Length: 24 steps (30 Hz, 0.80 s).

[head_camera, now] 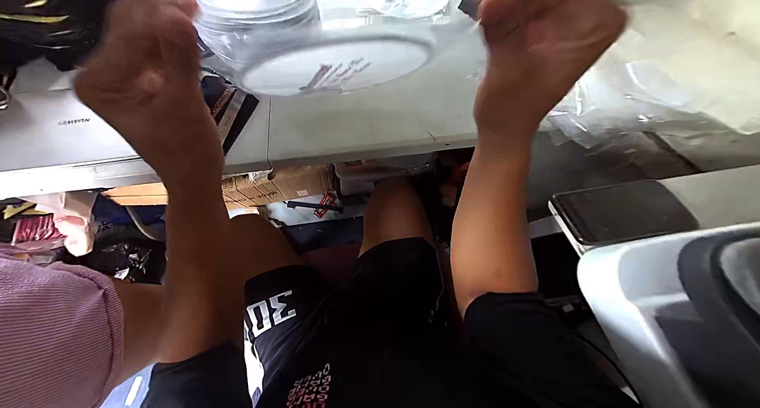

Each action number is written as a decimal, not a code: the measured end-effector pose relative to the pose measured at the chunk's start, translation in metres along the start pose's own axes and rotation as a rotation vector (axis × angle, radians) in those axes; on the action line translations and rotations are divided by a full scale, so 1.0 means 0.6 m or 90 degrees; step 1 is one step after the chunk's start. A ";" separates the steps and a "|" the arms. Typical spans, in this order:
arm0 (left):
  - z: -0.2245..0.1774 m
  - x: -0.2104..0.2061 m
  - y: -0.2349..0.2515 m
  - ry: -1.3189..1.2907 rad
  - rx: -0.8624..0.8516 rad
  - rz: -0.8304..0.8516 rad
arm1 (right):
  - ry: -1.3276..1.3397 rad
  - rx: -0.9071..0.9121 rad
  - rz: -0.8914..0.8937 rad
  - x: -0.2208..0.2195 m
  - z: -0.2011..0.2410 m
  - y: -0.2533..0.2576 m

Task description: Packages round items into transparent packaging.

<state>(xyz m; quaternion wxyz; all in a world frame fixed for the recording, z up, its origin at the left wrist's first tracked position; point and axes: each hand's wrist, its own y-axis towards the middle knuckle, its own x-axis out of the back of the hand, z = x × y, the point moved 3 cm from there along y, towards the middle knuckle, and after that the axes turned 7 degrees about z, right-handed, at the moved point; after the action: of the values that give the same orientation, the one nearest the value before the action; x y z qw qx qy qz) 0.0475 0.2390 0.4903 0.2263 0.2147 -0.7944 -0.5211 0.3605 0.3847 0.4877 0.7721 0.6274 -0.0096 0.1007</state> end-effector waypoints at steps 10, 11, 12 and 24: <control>0.116 -0.047 -0.212 0.328 0.440 0.109 | -0.193 -0.555 0.216 -0.064 -0.088 -0.212; 0.119 -0.049 -0.213 0.342 0.452 0.113 | -0.224 -0.581 0.239 -0.067 -0.089 -0.211; 0.122 -0.051 -0.214 0.357 0.460 0.116 | -0.247 -0.599 0.261 -0.069 -0.091 -0.208; 0.142 -0.057 -0.213 0.413 0.549 0.179 | -0.335 -0.677 0.319 -0.091 -0.078 -0.204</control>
<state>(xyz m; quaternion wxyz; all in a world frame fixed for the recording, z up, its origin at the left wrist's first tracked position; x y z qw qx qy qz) 0.0390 0.2745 0.3373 0.4182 0.3292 -0.8464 -0.0206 0.3222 0.3988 0.3515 0.9026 0.1417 -0.3935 0.1021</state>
